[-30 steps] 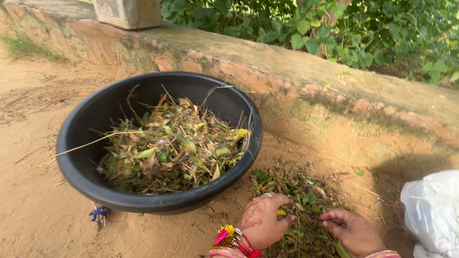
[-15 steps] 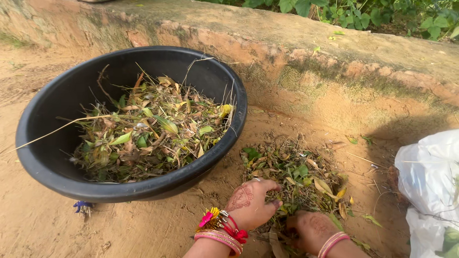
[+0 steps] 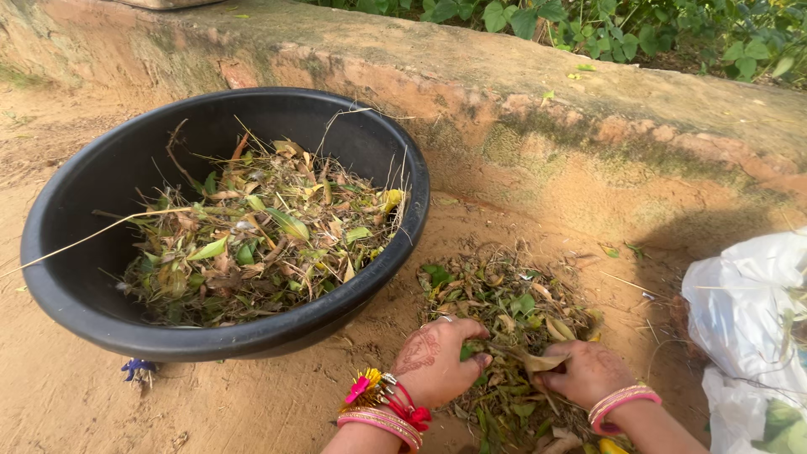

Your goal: The person sorts through a pile of leaves, twigs, and garden debris on the ground by hand, picking up individual pieces and placing them into a black plastic tub.

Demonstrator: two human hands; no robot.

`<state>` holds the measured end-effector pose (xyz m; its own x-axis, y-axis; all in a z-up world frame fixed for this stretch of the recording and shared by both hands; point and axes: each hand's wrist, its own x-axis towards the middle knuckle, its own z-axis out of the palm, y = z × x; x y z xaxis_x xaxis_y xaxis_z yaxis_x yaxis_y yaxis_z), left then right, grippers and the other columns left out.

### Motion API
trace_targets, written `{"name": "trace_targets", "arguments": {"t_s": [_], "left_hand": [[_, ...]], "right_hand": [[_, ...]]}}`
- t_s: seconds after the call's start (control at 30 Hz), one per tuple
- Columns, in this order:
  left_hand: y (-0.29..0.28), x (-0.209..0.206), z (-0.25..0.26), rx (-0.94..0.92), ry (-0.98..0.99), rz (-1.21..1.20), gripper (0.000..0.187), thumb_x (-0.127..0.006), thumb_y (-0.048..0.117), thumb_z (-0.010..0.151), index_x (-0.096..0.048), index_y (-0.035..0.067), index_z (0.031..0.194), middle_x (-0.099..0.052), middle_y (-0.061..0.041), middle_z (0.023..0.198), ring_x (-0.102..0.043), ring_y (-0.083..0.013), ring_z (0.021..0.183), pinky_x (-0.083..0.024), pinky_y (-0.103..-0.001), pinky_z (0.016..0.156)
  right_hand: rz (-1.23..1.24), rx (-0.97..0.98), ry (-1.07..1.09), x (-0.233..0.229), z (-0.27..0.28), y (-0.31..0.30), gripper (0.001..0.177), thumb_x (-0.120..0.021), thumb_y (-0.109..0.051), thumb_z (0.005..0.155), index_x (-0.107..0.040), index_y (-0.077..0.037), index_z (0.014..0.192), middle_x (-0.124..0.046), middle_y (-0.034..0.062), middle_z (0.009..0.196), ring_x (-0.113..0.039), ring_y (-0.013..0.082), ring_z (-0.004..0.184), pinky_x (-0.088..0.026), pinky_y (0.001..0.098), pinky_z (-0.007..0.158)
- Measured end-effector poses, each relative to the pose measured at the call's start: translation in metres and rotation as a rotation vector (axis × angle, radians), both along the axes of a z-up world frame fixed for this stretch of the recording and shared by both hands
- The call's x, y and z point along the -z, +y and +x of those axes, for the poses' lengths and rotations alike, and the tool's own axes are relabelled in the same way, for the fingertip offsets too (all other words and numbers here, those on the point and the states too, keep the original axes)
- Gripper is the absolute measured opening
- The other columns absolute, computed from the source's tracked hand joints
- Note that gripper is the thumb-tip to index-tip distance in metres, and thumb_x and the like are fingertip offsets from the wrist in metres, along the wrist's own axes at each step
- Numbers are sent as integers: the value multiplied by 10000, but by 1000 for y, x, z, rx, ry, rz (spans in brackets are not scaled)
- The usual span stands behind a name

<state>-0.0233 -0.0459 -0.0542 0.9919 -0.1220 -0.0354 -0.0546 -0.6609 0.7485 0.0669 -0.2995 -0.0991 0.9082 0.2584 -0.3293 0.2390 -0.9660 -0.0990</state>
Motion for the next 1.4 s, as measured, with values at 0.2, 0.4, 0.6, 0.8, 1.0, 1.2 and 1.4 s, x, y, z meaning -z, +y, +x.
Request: {"name": "trace_targets", "arguments": {"t_s": [0.2, 0.4, 0.6, 0.8, 1.0, 1.2, 1.4], "left_hand": [[-1, 6, 1, 4, -40, 7, 395, -728, 350, 865, -705, 164, 1213, -705, -184, 1146, -674, -350, 1102, -522, -446, 963], [-1, 12, 4, 6, -57, 18, 407, -732, 355, 853, -707, 179, 1220, -712, -173, 1165, -678, -347, 1110, -528, -438, 964], [1, 17, 2, 3, -58, 7, 419, -730, 349, 843, -707, 177, 1225, -714, -162, 1178, -687, -337, 1099, -534, -438, 958], [1, 14, 2, 0, -70, 27, 423, -735, 348, 839, -706, 178, 1226, -703, -163, 1194, -671, -345, 1116, -524, -449, 961], [2, 15, 1, 3, -79, 23, 425, -734, 351, 849, -699, 155, 1225, -703, -176, 1194, -672, -347, 1124, -523, -453, 967], [3, 14, 1, 5, -71, 27, 424, -735, 346, 846, -701, 155, 1223, -709, -180, 1180, -679, -347, 1116, -533, -452, 952], [2, 19, 3, 10, -112, 13, 415, -740, 332, 841, -706, 145, 1209, -711, -181, 1177, -681, -354, 1108, -536, -453, 943]], "right_hand": [[-100, -116, 47, 15, -1, -29, 251, -754, -328, 815, -759, -241, 1051, -766, 40, 1060, -716, 243, 1060, -560, 390, 965], [-189, -221, 153, 33, -16, -34, 240, -737, -250, 827, -750, -245, 1067, -737, 23, 1119, -698, 236, 1087, -560, 384, 952], [-215, -326, 114, 53, -34, -32, 423, -802, -244, 772, -668, -205, 1171, -610, 77, 1203, -622, 304, 1146, -523, 419, 964], [-133, -303, 87, 61, -39, -35, 240, -733, -254, 819, -724, -240, 1059, -647, 38, 1152, -635, 272, 1138, -529, 395, 975], [-24, -314, 41, 39, -45, -16, 306, -746, -324, 842, -672, -213, 1118, -650, 32, 1152, -657, 269, 1115, -546, 400, 942], [-49, -437, 71, 17, -60, 7, 777, -777, -238, 766, -466, -270, 1477, -499, 61, 1322, -615, 325, 1129, -533, 439, 916], [-4, -594, 104, 26, -62, 5, 680, -748, -233, 809, -530, -335, 1446, -518, 46, 1318, -582, 297, 1204, -495, 429, 1002]]}}
